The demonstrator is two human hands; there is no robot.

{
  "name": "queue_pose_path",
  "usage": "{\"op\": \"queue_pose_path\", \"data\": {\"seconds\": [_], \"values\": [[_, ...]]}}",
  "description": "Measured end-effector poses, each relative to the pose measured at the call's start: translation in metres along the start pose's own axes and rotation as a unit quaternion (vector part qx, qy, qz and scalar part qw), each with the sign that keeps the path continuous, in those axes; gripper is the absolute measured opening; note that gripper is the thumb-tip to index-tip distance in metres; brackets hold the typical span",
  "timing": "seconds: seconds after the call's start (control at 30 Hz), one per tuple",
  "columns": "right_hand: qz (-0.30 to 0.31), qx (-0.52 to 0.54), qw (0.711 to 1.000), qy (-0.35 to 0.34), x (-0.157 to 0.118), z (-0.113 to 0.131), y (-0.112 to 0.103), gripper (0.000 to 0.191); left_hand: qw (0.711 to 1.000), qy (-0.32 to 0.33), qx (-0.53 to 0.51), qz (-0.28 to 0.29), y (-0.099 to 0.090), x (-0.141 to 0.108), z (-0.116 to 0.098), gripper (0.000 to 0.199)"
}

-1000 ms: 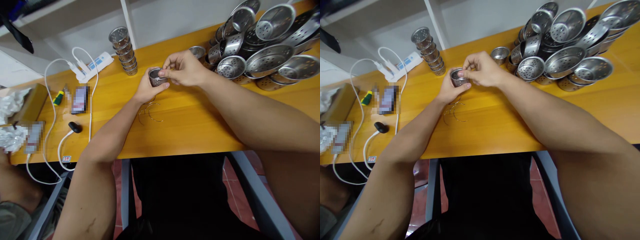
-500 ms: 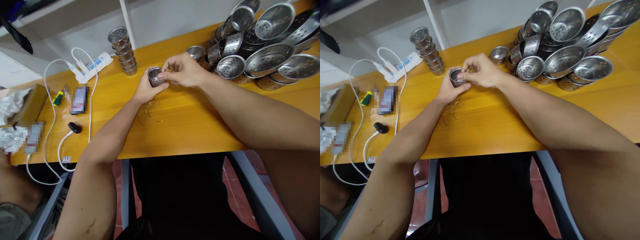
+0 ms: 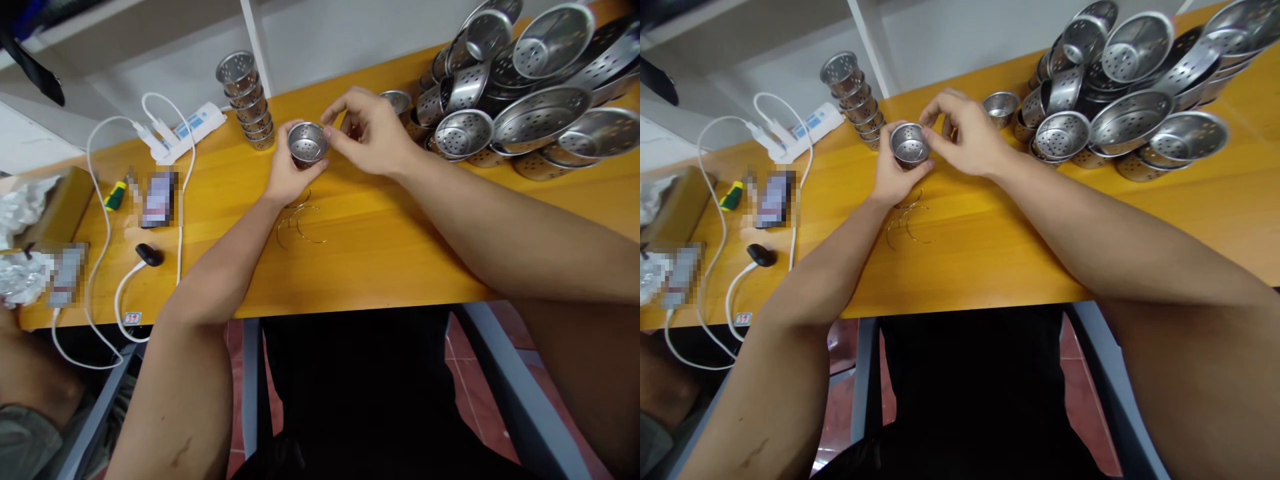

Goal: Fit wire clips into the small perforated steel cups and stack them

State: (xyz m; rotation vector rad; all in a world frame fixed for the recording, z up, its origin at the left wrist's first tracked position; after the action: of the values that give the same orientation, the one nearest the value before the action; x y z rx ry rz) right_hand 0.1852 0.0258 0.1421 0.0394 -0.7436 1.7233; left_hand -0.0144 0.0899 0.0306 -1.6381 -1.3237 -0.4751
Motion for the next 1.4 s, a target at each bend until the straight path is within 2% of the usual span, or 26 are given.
{"op": "queue_pose_path", "data": {"seconds": [0.07,0.33,0.47,0.63,0.77,0.93,1.07,1.17,1.3,1.4], "values": [[0.006,-0.029,0.999,-0.019,-0.001,0.003,-0.001,0.043,1.0,0.002,0.003,0.0,-0.002,0.0,0.001,0.104],[0.033,-0.023,0.999,0.002,-0.001,0.003,0.003,0.059,1.0,-0.008,0.005,0.013,-0.004,0.002,-0.009,0.102],[0.046,-0.062,0.997,-0.014,-0.005,-0.001,0.008,0.054,1.0,-0.001,0.006,0.003,-0.003,0.001,-0.001,0.102],[0.072,-0.075,0.994,-0.037,-0.008,-0.013,0.018,0.059,1.0,0.011,-0.012,0.006,-0.001,-0.001,0.006,0.102],[0.086,-0.081,0.991,-0.055,-0.009,-0.017,0.025,0.052,1.0,0.014,-0.019,0.001,-0.002,0.0,0.002,0.105],[0.06,-0.121,0.988,-0.078,-0.01,-0.008,0.023,0.043,0.999,0.019,-0.006,0.037,0.004,-0.002,0.001,0.108],[0.101,-0.168,0.98,-0.036,-0.011,0.004,0.027,0.029,0.998,0.026,-0.015,0.046,0.005,-0.004,0.005,0.109],[0.122,-0.24,0.963,0.026,-0.013,0.015,0.023,0.027,0.999,0.007,-0.009,0.052,0.004,-0.007,0.009,0.115],[0.02,-0.382,0.914,0.134,-0.008,0.017,-0.013,0.04,0.996,-0.063,-0.005,0.061,0.003,-0.014,0.02,0.122],[-0.046,-0.433,0.879,0.193,-0.002,0.005,-0.039,0.044,0.995,-0.082,-0.005,0.063,0.003,-0.016,0.026,0.114]]}}
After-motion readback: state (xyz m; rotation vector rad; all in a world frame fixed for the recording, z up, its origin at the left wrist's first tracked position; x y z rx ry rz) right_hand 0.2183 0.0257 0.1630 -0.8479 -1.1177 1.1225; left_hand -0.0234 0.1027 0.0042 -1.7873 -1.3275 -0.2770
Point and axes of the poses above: each hand's wrist, its own x-axis towards the middle knuckle, its own y-axis out of the palm, z = x × y, the point moved 7 cm from there along x, towards the middle knuckle, and after that the axes turned 11 degrees about y, right-handed, at the moved point
